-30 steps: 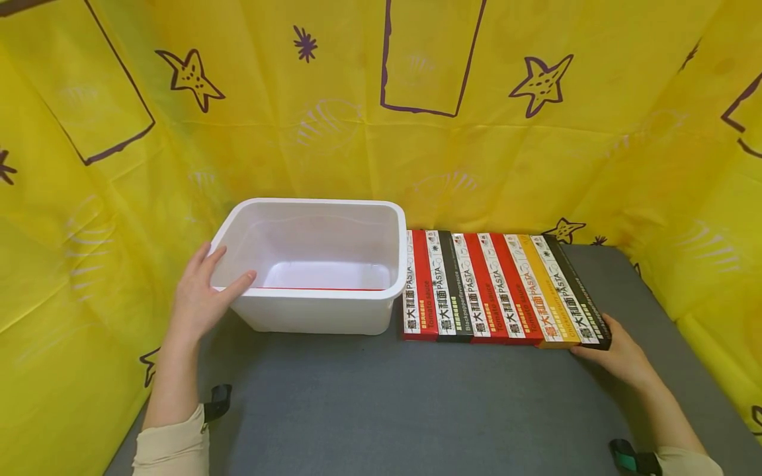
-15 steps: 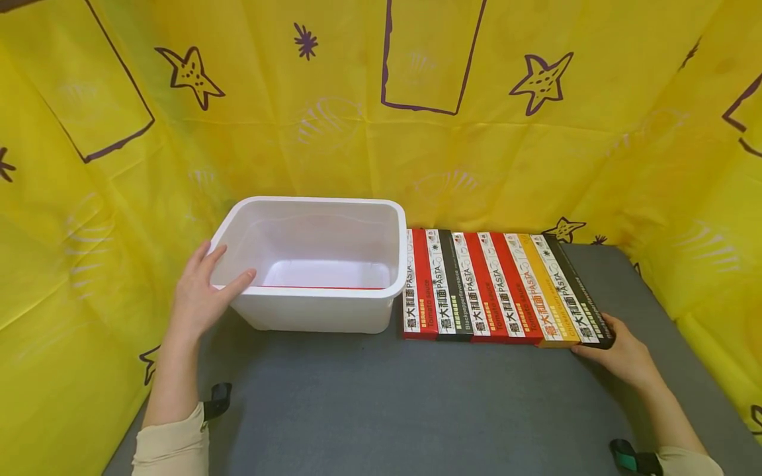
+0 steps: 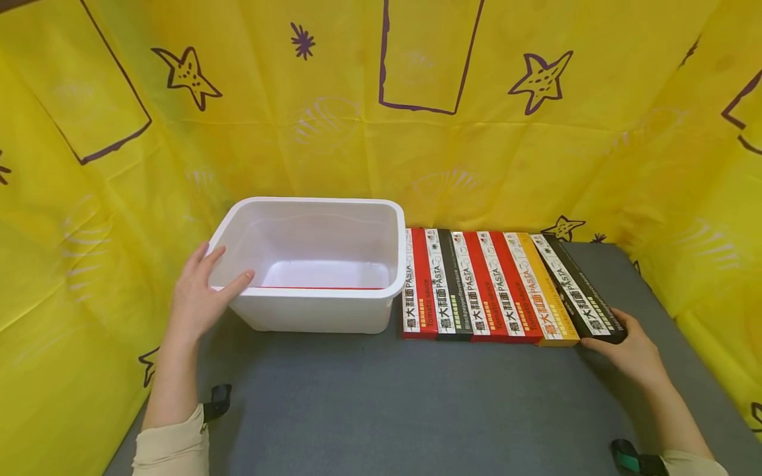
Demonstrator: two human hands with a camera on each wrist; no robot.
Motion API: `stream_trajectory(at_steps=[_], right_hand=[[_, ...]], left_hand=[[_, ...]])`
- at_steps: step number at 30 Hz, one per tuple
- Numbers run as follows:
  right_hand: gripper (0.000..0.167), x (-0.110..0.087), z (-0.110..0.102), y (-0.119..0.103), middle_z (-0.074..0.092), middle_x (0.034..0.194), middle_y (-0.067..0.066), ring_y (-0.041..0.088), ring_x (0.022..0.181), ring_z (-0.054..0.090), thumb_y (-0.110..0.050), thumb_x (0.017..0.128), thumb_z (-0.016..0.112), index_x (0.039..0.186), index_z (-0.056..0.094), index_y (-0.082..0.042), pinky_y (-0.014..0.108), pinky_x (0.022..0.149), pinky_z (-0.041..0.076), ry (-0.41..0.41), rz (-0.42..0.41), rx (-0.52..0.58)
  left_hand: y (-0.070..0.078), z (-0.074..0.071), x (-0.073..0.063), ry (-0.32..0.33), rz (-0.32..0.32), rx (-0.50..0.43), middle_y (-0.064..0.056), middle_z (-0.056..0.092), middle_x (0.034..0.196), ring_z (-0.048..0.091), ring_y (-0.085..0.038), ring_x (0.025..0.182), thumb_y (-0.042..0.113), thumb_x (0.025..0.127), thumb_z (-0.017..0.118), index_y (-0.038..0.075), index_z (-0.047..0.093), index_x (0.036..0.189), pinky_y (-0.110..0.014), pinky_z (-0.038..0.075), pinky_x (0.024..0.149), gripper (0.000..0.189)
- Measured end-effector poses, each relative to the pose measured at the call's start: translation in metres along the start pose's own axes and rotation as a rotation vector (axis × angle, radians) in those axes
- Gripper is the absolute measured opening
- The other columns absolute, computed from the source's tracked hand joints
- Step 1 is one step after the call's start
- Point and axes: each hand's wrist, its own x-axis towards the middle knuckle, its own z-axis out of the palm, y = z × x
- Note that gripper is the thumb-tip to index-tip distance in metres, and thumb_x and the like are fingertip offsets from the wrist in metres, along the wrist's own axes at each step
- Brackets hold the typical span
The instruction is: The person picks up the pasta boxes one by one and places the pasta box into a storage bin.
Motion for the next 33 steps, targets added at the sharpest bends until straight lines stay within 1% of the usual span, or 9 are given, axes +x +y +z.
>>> stream_trajectory(at_steps=[8,11,14,16,18,21,24,28,33], right_hand=[[0.099,-0.002,-0.003,-0.011,0.011,0.153,0.037,0.061,0.129,0.024,-0.045,0.089,0.066,0.155,0.008,0.000,0.070,0.091,0.031,0.049,0.084,0.126],[0.097,-0.001,-0.004,-0.016,0.018,0.153,0.035,0.054,0.126,0.032,-0.047,0.088,0.067,0.156,0.011,-0.004,0.052,0.082,0.042,0.087,0.124,0.159],[0.096,0.000,-0.004,-0.020,0.029,0.148,0.034,0.045,0.118,0.040,-0.049,0.087,0.068,0.156,0.016,-0.009,0.032,0.071,0.039,0.127,0.155,0.171],[0.095,0.001,-0.005,-0.022,0.037,0.144,0.031,0.029,0.107,0.049,-0.050,0.085,0.069,0.156,0.019,-0.011,0.025,0.066,0.039,0.159,0.169,0.174],[0.093,0.001,-0.005,-0.024,0.048,0.134,0.021,0.014,0.095,0.052,-0.050,0.084,0.071,0.156,0.024,-0.014,0.022,0.063,0.040,0.194,0.178,0.180],[0.089,0.002,-0.005,-0.027,0.056,0.109,-0.006,-0.005,0.077,0.045,-0.049,0.081,0.075,0.154,0.032,-0.018,0.016,0.058,0.042,0.262,0.190,0.206],[0.083,0.003,-0.006,-0.032,0.049,0.092,-0.026,-0.008,0.073,0.048,-0.047,0.080,0.077,0.150,0.040,-0.022,0.012,0.057,0.042,0.328,0.207,0.254],[0.076,0.005,-0.007,-0.040,0.050,0.081,-0.032,-0.012,0.069,0.051,-0.040,0.077,0.081,0.144,0.049,-0.026,0.007,0.056,0.041,0.425,0.226,0.329],[0.069,0.005,-0.010,-0.053,0.055,0.072,-0.031,-0.014,0.063,0.053,-0.031,0.074,0.084,0.137,0.056,-0.027,0.005,0.055,0.040,0.521,0.223,0.402]], left_hand=[[0.002,-0.001,-0.001,0.005,0.006,0.000,-0.022,0.019,0.158,0.021,-0.050,0.139,0.046,0.091,0.062,0.001,0.039,0.147,-0.072,0.020,0.104,0.076],[0.002,-0.001,-0.001,0.008,0.009,-0.007,-0.023,0.020,0.158,0.021,-0.051,0.139,0.046,0.090,0.062,0.001,0.039,0.147,-0.072,0.019,0.104,0.076],[0.001,0.000,-0.002,0.010,0.010,-0.015,-0.023,0.019,0.157,0.022,-0.052,0.138,0.045,0.090,0.063,0.000,0.039,0.147,-0.072,0.019,0.104,0.076],[0.001,0.000,-0.002,0.010,0.010,-0.018,-0.024,0.020,0.157,0.022,-0.052,0.138,0.045,0.090,0.063,0.000,0.039,0.147,-0.073,0.019,0.104,0.077],[0.001,0.000,-0.002,0.011,0.010,-0.021,-0.024,0.019,0.157,0.022,-0.052,0.138,0.045,0.090,0.063,0.000,0.039,0.147,-0.073,0.019,0.104,0.077],[0.001,0.000,-0.001,0.012,0.012,-0.021,-0.023,0.019,0.157,0.022,-0.052,0.138,0.046,0.090,0.063,0.000,0.039,0.147,-0.073,0.019,0.104,0.077],[0.001,0.000,-0.002,0.011,0.014,-0.018,-0.022,0.019,0.158,0.022,-0.052,0.138,0.046,0.090,0.063,0.000,0.039,0.147,-0.072,0.020,0.104,0.077],[0.002,0.000,-0.003,0.008,0.010,-0.016,-0.022,0.019,0.158,0.021,-0.051,0.139,0.046,0.090,0.063,0.001,0.038,0.147,-0.073,0.019,0.104,0.077],[0.002,-0.001,-0.003,0.011,0.010,-0.015,-0.022,0.019,0.158,0.021,-0.051,0.139,0.046,0.090,0.062,0.001,0.038,0.147,-0.072,0.020,0.104,0.077]])
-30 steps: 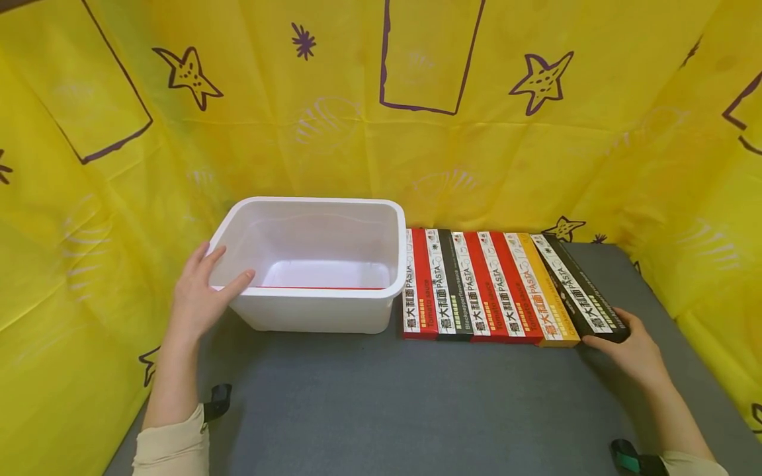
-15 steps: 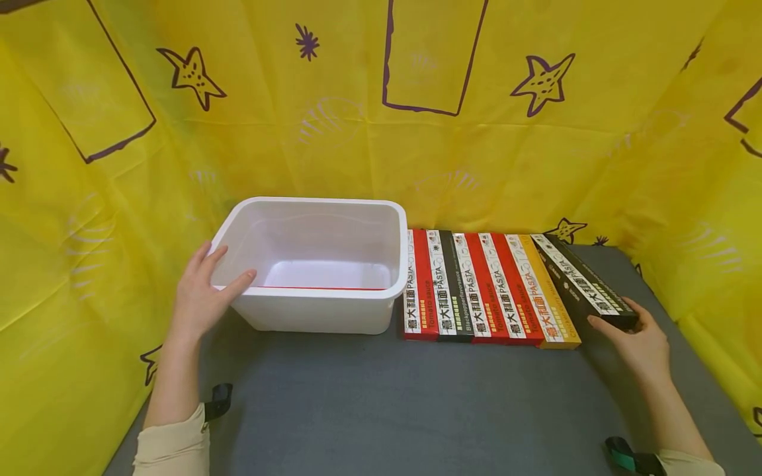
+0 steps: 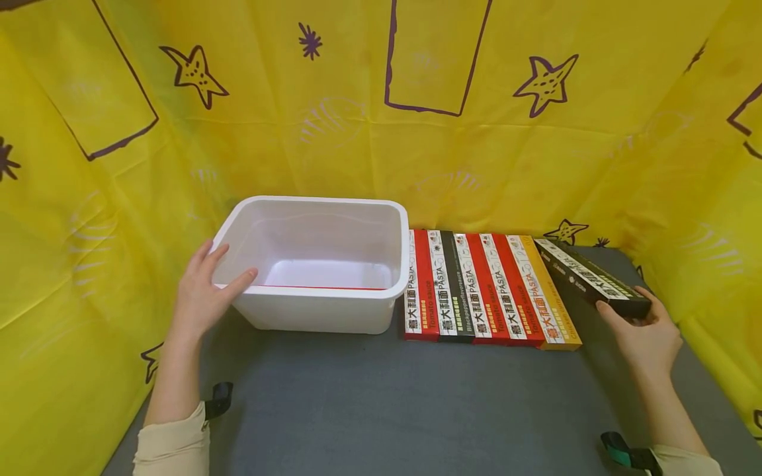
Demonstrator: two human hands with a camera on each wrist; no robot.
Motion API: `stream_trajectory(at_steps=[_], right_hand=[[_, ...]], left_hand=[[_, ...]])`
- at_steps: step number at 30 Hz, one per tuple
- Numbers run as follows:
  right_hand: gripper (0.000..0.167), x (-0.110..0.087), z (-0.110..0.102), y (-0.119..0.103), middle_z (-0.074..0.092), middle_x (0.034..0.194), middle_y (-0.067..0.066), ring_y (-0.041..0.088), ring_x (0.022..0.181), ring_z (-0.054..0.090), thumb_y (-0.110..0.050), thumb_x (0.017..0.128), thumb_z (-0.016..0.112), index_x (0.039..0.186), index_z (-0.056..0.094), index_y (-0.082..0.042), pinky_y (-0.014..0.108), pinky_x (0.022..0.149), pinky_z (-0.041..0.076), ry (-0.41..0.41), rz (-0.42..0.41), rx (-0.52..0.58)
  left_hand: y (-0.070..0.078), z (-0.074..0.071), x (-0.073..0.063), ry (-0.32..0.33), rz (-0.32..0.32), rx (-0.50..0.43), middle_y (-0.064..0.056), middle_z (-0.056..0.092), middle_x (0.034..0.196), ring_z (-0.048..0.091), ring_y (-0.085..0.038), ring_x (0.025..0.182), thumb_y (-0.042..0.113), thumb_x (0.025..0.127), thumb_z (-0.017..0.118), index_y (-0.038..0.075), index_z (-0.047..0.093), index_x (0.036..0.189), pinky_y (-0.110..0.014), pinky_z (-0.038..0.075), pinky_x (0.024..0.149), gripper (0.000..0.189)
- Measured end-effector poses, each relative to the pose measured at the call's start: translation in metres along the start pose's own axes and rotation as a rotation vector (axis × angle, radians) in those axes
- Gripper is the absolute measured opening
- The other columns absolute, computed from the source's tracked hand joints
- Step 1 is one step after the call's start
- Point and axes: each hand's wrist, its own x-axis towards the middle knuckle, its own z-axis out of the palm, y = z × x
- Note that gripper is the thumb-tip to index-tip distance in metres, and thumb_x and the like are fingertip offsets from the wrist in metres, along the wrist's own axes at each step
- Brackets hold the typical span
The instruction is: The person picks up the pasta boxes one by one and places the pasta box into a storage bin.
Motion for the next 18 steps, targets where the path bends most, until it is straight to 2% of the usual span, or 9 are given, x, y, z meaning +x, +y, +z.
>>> stream_trajectory(at_steps=[4,11,14,18], right_hand=[[0.062,-0.005,0.001,-0.008,0.058,0.076,-0.025,-0.013,0.064,0.055,-0.022,0.073,0.085,0.130,0.062,-0.025,0.003,0.058,0.041,0.057,-0.028,0.086],[0.061,-0.010,0.000,-0.022,0.062,0.096,-0.008,-0.002,0.076,0.062,0.000,0.067,0.086,0.121,0.067,-0.018,0.005,0.066,0.047,0.090,-0.010,0.435],[0.059,-0.012,-0.002,-0.028,0.065,0.094,-0.006,0.001,0.076,0.063,0.003,0.067,0.085,0.120,0.068,-0.017,0.006,0.065,0.047,0.089,-0.017,0.516],[0.057,-0.017,0.000,-0.035,0.068,0.089,-0.005,0.003,0.073,0.064,0.006,0.067,0.084,0.119,0.069,-0.012,0.007,0.064,0.048,0.084,-0.082,0.570]], left_hand=[[0.000,0.000,0.000,0.005,0.004,-0.004,-0.022,0.020,0.158,0.022,-0.051,0.138,0.045,0.090,0.063,0.001,0.039,0.147,-0.072,0.020,0.104,0.076],[0.000,0.000,0.000,0.013,0.007,-0.001,-0.023,0.020,0.157,0.023,-0.052,0.138,0.045,0.090,0.063,0.000,0.040,0.146,-0.072,0.020,0.104,0.075],[0.000,0.000,0.000,0.013,0.005,-0.002,-0.023,0.020,0.157,0.022,-0.052,0.138,0.045,0.090,0.063,0.000,0.040,0.146,-0.072,0.020,0.104,0.075],[0.000,0.001,0.001,0.009,0.004,-0.006,-0.023,0.020,0.157,0.022,-0.052,0.138,0.045,0.090,0.062,-0.001,0.040,0.146,-0.072,0.020,0.104,0.075]])
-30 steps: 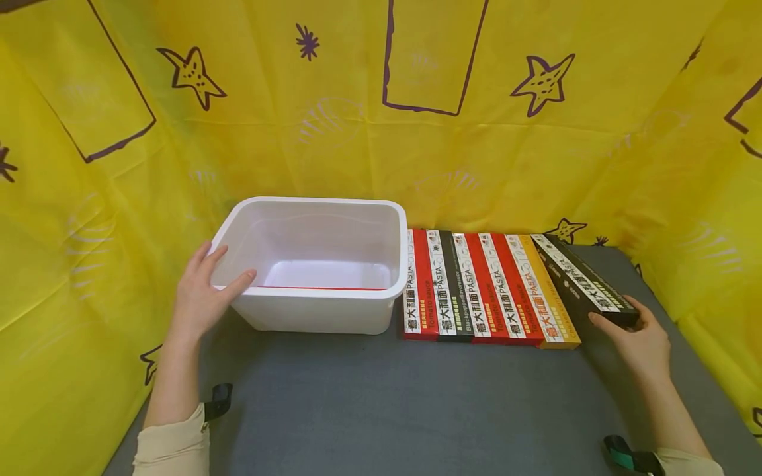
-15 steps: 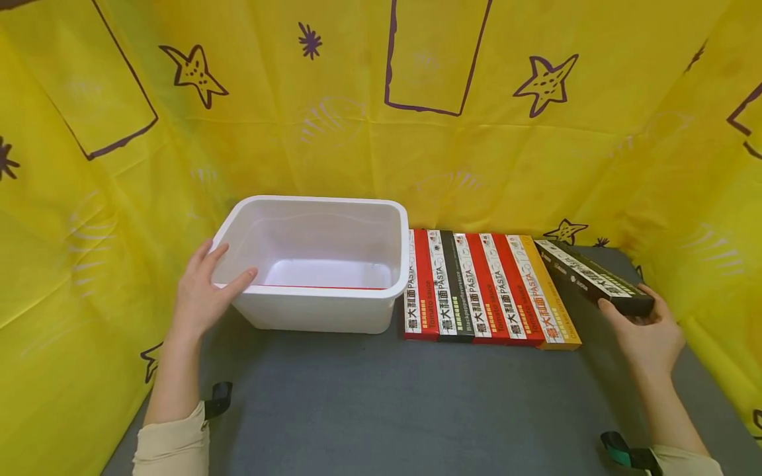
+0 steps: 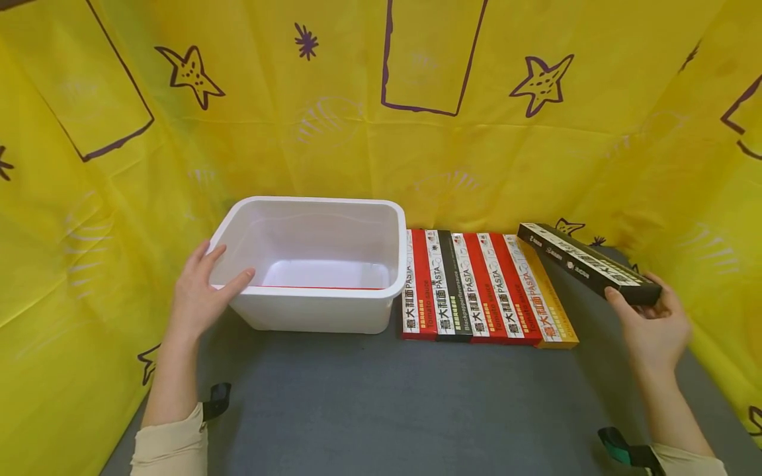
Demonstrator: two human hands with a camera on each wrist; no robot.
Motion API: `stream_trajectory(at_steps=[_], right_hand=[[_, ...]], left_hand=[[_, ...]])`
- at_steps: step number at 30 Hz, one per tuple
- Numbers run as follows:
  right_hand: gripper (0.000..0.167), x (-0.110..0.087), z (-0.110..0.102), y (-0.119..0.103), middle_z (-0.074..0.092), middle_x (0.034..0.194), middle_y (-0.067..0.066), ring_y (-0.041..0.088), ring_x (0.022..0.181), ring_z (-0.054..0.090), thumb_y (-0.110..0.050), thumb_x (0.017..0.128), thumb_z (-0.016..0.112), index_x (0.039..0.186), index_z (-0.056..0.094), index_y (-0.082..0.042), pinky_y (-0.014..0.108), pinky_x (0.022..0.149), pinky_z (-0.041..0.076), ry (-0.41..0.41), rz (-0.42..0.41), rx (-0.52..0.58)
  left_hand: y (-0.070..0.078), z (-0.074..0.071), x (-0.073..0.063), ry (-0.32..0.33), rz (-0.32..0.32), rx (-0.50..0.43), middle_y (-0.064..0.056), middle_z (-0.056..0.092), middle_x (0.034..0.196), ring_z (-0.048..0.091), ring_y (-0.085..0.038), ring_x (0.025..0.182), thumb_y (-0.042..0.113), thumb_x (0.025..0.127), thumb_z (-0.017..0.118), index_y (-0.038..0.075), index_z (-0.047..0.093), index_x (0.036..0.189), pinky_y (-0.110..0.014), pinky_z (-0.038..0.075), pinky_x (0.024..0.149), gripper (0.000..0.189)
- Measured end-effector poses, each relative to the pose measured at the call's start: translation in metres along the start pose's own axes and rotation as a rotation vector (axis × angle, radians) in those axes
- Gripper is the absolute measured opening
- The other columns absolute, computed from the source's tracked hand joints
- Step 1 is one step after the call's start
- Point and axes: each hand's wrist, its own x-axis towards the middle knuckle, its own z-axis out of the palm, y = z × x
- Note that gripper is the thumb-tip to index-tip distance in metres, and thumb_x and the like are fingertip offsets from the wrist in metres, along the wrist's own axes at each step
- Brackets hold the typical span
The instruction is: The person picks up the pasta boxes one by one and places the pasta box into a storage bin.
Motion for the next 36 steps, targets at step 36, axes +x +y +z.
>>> stream_trajectory(at_steps=[36], right_hand=[[0.048,-0.070,0.108,-0.063,0.029,0.073,0.002,0.012,0.065,0.023,0.015,0.081,0.056,0.129,0.055,0.010,0.021,0.052,0.021,-0.613,-0.176,0.556]], left_hand=[[-0.001,-0.001,-0.001,0.037,0.033,0.005,-0.025,0.025,0.155,0.026,-0.052,0.136,0.044,0.089,0.065,-0.002,0.044,0.143,-0.071,0.022,0.104,0.073]])
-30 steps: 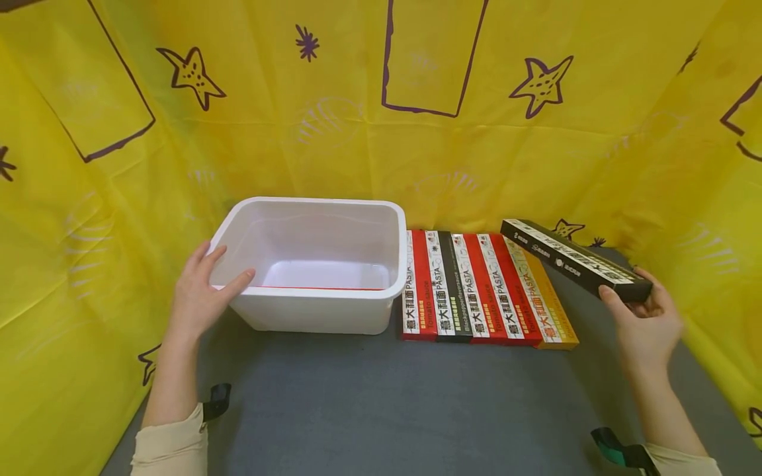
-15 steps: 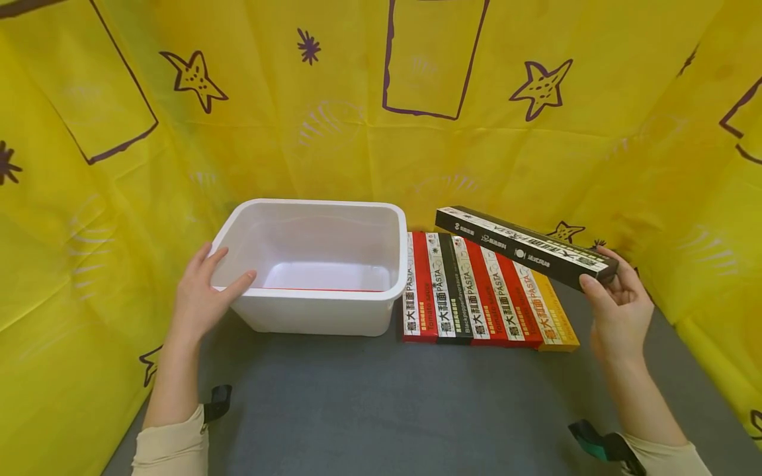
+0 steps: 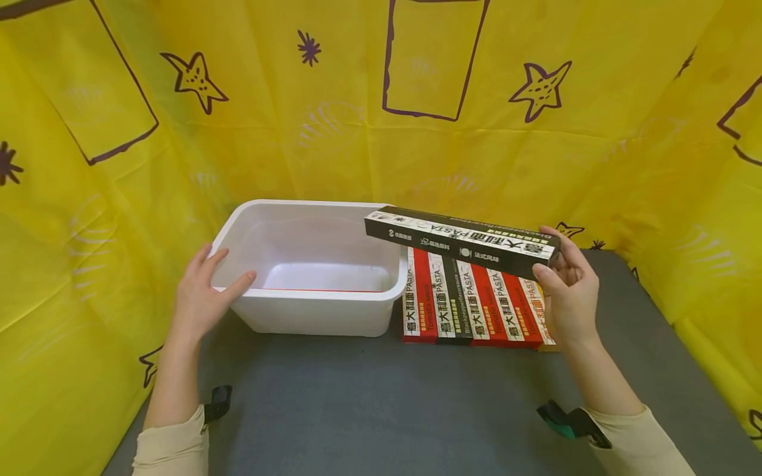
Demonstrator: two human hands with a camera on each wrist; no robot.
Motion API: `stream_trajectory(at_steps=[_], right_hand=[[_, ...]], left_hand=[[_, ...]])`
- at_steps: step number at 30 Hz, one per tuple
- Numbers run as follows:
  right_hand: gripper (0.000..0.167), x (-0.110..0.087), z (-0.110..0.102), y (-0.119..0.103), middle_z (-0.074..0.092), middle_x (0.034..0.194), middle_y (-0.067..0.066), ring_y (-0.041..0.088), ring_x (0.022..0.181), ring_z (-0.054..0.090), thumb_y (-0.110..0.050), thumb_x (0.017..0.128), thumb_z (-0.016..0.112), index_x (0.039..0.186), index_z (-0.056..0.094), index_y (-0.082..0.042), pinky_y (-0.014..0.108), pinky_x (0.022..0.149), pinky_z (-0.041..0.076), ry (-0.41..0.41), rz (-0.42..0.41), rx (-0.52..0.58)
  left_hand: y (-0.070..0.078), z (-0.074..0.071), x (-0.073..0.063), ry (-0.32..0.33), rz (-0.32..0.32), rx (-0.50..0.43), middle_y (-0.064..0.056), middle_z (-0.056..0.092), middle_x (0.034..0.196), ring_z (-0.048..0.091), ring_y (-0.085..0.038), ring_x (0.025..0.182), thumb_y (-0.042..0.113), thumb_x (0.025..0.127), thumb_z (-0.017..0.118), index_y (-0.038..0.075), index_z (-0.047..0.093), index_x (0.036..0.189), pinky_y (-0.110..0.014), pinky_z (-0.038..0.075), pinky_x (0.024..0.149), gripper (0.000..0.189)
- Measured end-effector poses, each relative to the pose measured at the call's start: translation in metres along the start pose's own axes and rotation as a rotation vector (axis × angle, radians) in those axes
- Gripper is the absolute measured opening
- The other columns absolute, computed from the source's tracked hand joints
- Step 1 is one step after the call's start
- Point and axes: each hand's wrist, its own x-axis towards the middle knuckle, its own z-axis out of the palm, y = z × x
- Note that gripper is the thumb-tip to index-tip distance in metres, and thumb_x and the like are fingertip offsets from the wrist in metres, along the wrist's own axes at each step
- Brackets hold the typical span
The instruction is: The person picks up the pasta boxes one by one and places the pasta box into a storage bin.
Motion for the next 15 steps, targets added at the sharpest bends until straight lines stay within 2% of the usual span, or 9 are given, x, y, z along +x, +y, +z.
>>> stream_trajectory(at_steps=[2,5,7,10,12,15], right_hand=[[0.049,0.001,0.007,0.003,0.042,0.077,0.002,0.012,0.066,0.030,0.016,0.081,0.056,0.129,0.055,0.009,0.020,0.053,0.027,-0.027,0.012,-0.036],[0.052,0.002,0.016,0.007,0.057,0.093,0.005,0.014,0.070,0.040,0.018,0.081,0.056,0.132,0.055,0.006,0.021,0.058,0.034,-0.076,0.030,-0.120],[0.054,0.004,0.020,0.010,0.060,0.100,0.006,0.015,0.072,0.044,0.018,0.081,0.057,0.133,0.055,0.004,0.021,0.059,0.037,-0.113,0.043,-0.148],[0.057,0.006,0.025,0.016,0.060,0.098,0.008,0.015,0.072,0.048,0.017,0.080,0.061,0.135,0.054,0.002,0.020,0.059,0.042,-0.175,0.053,-0.182],[0.060,0.008,0.028,0.019,0.060,0.100,0.009,0.016,0.075,0.054,0.016,0.079,0.064,0.136,0.054,0.000,0.018,0.063,0.048,-0.210,0.065,-0.216],[0.063,0.011,0.034,0.024,0.061,0.111,0.011,0.018,0.085,0.061,0.014,0.079,0.068,0.137,0.053,-0.003,0.021,0.073,0.054,-0.260,0.085,-0.301]], left_hand=[[0.000,0.000,0.000,-0.005,-0.001,-0.003,-0.024,0.024,0.155,0.025,-0.052,0.137,0.044,0.089,0.064,-0.002,0.044,0.143,-0.071,0.022,0.104,0.074],[0.000,0.000,0.000,-0.011,-0.003,-0.006,-0.024,0.023,0.156,0.024,-0.053,0.137,0.044,0.089,0.064,-0.002,0.043,0.143,-0.072,0.021,0.104,0.074],[0.000,0.000,0.000,-0.010,-0.004,-0.007,-0.024,0.023,0.156,0.025,-0.053,0.137,0.044,0.089,0.064,-0.002,0.043,0.143,-0.071,0.021,0.104,0.074],[0.000,0.000,0.000,-0.007,-0.003,-0.007,-0.024,0.024,0.156,0.025,-0.053,0.136,0.044,0.089,0.065,-0.002,0.044,0.143,-0.071,0.022,0.104,0.074],[0.000,0.000,-0.001,-0.006,-0.006,-0.007,-0.024,0.024,0.156,0.025,-0.052,0.136,0.044,0.089,0.065,-0.002,0.044,0.143,-0.071,0.022,0.104,0.074],[0.000,0.000,-0.001,-0.008,-0.008,-0.008,-0.023,0.023,0.156,0.025,-0.052,0.137,0.045,0.089,0.065,-0.001,0.044,0.143,-0.071,0.022,0.104,0.074]])
